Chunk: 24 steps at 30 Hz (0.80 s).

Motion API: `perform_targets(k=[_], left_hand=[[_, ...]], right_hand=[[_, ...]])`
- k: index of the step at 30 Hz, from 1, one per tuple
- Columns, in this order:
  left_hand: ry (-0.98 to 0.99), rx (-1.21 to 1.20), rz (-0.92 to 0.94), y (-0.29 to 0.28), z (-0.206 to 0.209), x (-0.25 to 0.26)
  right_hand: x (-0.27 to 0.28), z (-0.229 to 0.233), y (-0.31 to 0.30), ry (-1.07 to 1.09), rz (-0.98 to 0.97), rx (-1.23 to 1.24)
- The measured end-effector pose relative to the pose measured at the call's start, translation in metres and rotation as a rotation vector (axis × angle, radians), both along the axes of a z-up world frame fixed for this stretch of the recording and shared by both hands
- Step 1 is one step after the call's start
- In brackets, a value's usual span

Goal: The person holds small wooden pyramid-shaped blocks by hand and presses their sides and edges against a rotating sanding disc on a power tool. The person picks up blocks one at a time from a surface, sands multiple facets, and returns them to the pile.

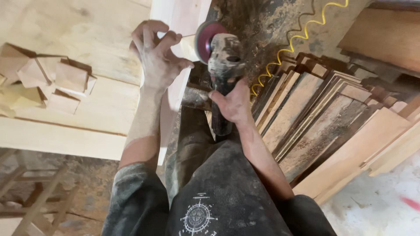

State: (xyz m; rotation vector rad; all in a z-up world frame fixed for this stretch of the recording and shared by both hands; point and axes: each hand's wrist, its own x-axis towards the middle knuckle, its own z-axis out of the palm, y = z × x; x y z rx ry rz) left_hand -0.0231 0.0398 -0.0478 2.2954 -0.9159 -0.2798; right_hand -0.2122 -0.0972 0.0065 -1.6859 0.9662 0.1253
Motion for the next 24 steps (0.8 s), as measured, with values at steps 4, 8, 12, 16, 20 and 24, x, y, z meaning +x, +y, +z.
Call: perform_targets(k=[4, 8, 12, 16, 20, 24], left_hand=[[0.023, 0.002, 0.003, 0.003, -0.001, 0.0], [0.039, 0.031, 0.011, 0.003, -0.002, -0.001], [-0.096, 0.162, -0.076, 0.013, -0.007, -0.007], [-0.104, 0.271, 0.008, 0.009, -0.012, -0.017], [0.115, 0.341, 0.26, -0.008, 0.0, -0.039], [0.092, 0.304, 0.161, -0.013, -0.006, -0.043]], right_hand=[[0.001, -0.009, 0.0, 0.021, -0.068, -0.118], [-0.017, -0.021, -0.015, 0.089, -0.107, -0.096], [-0.034, -0.021, -0.017, -0.086, -0.189, -0.036], [-0.038, -0.013, -0.02, -0.131, -0.192, -0.01], [-0.034, -0.011, -0.02, -0.143, -0.219, 0.055], [-0.036, -0.007, -0.022, -0.089, -0.166, 0.016]])
